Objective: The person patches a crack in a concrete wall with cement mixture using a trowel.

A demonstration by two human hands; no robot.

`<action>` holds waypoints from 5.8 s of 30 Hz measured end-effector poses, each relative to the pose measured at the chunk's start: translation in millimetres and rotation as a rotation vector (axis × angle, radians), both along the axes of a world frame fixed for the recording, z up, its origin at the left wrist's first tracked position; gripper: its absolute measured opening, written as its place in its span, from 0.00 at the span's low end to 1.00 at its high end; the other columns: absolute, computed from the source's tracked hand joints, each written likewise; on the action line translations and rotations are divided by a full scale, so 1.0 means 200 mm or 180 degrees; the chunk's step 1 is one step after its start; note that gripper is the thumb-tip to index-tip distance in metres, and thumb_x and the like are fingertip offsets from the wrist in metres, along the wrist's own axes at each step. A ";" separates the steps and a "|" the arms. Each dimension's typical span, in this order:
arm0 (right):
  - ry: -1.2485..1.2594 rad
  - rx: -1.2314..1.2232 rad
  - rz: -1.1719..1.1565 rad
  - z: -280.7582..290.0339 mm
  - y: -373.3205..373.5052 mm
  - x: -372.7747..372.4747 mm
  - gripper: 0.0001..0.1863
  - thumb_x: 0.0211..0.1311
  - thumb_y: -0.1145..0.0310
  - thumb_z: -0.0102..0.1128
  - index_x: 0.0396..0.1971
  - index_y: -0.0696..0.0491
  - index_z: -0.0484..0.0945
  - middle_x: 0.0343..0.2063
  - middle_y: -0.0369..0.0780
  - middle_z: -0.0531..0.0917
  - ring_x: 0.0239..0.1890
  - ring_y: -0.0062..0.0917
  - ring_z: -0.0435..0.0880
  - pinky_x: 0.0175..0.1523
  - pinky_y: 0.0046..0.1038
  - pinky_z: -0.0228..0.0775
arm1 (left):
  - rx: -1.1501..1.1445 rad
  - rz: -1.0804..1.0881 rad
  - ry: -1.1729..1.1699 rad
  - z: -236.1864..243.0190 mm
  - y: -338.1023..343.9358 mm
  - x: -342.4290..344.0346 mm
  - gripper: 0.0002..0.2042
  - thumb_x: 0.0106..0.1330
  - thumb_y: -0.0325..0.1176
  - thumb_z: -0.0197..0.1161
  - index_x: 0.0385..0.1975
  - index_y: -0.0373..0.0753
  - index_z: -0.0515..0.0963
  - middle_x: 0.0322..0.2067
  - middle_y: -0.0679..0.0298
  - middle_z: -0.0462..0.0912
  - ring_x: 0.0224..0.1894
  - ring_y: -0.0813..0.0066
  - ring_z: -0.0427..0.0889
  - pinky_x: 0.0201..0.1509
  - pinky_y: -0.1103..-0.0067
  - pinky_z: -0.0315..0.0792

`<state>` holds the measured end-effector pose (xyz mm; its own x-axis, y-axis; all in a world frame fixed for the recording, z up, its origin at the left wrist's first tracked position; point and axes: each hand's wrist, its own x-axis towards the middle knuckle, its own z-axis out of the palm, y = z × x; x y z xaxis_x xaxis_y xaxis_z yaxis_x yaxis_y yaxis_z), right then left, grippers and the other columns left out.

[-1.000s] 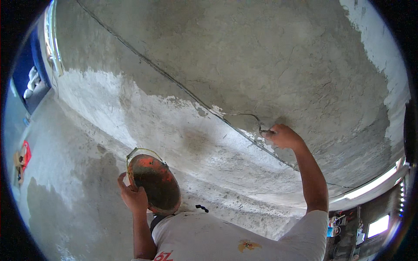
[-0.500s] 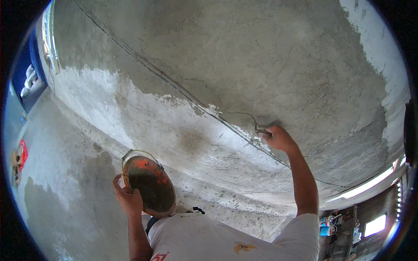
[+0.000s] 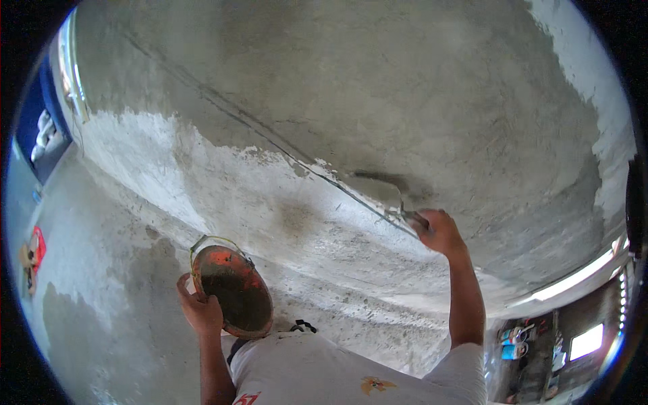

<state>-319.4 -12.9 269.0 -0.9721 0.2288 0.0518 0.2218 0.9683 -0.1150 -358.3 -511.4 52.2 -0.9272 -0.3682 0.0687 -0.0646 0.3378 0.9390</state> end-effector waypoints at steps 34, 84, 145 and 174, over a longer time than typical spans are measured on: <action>0.0060 -0.2266 -0.0445 -1.55 -0.59 1.36 0.21 0.65 0.53 0.59 0.51 0.50 0.77 0.49 0.45 0.84 0.50 0.48 0.84 0.52 0.47 0.77 | 0.0042 -0.1199 0.0732 0.01 0.64 0.35 0.13 0.58 0.24 0.63 0.42 0.35 0.70 0.33 0.49 0.78 0.35 0.57 0.79 0.41 0.63 0.74; -0.0823 -0.2476 -0.0809 -1.41 -2.12 2.14 0.22 0.66 0.52 0.55 0.55 0.46 0.80 0.48 0.45 0.85 0.49 0.46 0.85 0.54 0.47 0.77 | 0.0789 -0.1746 0.0639 -0.03 -0.61 1.06 0.31 0.51 0.13 0.56 0.59 0.37 0.64 0.34 0.55 0.84 0.33 0.68 0.87 0.37 0.78 0.76; -0.0264 0.0066 0.0757 -0.71 -1.25 0.71 0.10 0.47 0.63 0.65 0.25 0.54 0.84 0.25 0.45 0.86 0.34 0.39 0.90 0.37 0.39 0.82 | 0.0345 -0.3253 0.0774 0.60 0.19 0.12 0.24 0.53 0.12 0.54 0.50 0.38 0.63 0.30 0.60 0.85 0.28 0.81 0.82 0.32 0.83 0.71; 0.0120 0.0100 -0.0435 -0.77 -1.49 0.66 0.25 0.56 0.62 0.61 0.55 0.53 0.76 0.40 0.44 0.83 0.38 0.37 0.88 0.41 0.38 0.79 | 0.0561 -0.3927 0.0296 0.56 0.15 -0.29 0.26 0.47 0.14 0.57 0.46 0.44 0.59 0.18 0.70 0.73 0.18 0.87 0.66 0.25 0.85 0.57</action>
